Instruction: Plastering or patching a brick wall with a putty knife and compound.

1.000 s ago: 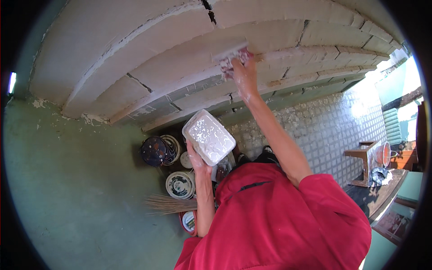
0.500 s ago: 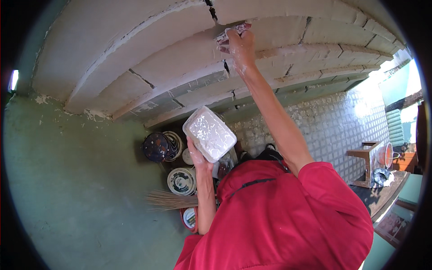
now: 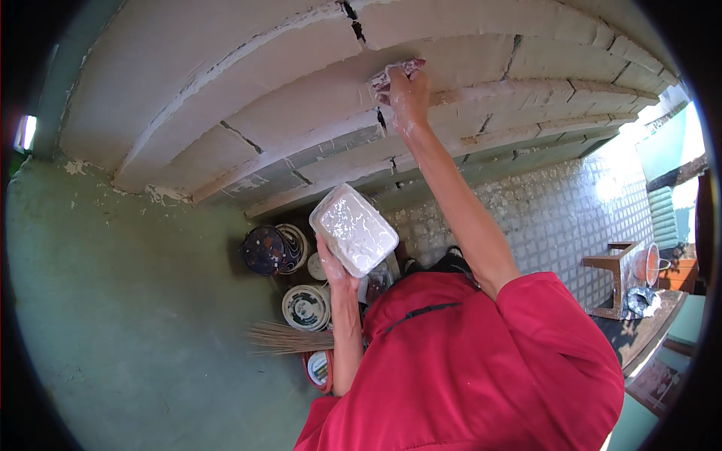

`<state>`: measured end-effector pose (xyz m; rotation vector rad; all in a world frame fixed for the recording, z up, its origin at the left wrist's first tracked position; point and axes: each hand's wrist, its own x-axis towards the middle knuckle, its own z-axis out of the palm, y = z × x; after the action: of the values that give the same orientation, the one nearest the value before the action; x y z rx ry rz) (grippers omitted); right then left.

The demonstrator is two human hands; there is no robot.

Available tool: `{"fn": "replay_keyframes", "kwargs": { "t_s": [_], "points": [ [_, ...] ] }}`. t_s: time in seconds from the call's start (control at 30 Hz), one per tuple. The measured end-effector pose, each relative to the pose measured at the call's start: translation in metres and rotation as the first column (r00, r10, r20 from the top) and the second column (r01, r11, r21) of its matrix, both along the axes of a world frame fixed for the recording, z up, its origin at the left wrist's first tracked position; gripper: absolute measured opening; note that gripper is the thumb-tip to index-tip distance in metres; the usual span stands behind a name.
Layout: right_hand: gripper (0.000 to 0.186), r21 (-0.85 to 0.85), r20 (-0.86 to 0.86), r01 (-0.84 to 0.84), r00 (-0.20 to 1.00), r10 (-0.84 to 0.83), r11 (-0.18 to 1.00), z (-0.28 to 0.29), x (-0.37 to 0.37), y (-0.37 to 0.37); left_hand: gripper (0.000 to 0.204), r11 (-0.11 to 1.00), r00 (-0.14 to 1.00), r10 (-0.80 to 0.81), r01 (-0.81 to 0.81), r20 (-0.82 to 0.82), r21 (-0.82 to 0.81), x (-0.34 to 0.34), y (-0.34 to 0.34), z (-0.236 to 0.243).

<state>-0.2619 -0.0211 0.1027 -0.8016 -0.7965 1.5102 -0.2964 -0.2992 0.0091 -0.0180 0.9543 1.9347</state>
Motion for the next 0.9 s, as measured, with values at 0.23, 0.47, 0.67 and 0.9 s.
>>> {"fn": "replay_keyframes", "kwargs": {
  "t_s": [0.23, 0.47, 0.67, 0.9],
  "points": [
    [0.029, 0.497, 0.644, -0.103, 0.709, -0.287, 0.861, -0.029, 0.051, -0.042, 0.060, 1.000, 1.000, 0.013, -0.013, -0.013, 0.001, -0.004, -0.004, -0.001],
    [0.053, 0.854, 0.519, -0.233, 0.307, -0.797, 0.466, -0.034, 0.062, -0.022, 0.060, 1.000, 1.000, 0.008, -0.008, -0.030, 0.002, -0.005, 0.000, 0.001],
    [0.060, 0.894, 0.449, -0.209, 0.378, -0.810, 0.397, -0.033, 0.035, -0.015, 0.059, 0.999, 1.000, -0.004, 0.004, -0.022, 0.032, -0.009, -0.002, -0.007],
    [0.054, 0.933, 0.359, -0.188, 0.472, -0.805, 0.307, -0.047, 0.010, 0.019, 0.059, 0.999, 1.000, -0.010, 0.010, 0.001, 0.051, -0.014, -0.005, -0.007]
  ]
}}
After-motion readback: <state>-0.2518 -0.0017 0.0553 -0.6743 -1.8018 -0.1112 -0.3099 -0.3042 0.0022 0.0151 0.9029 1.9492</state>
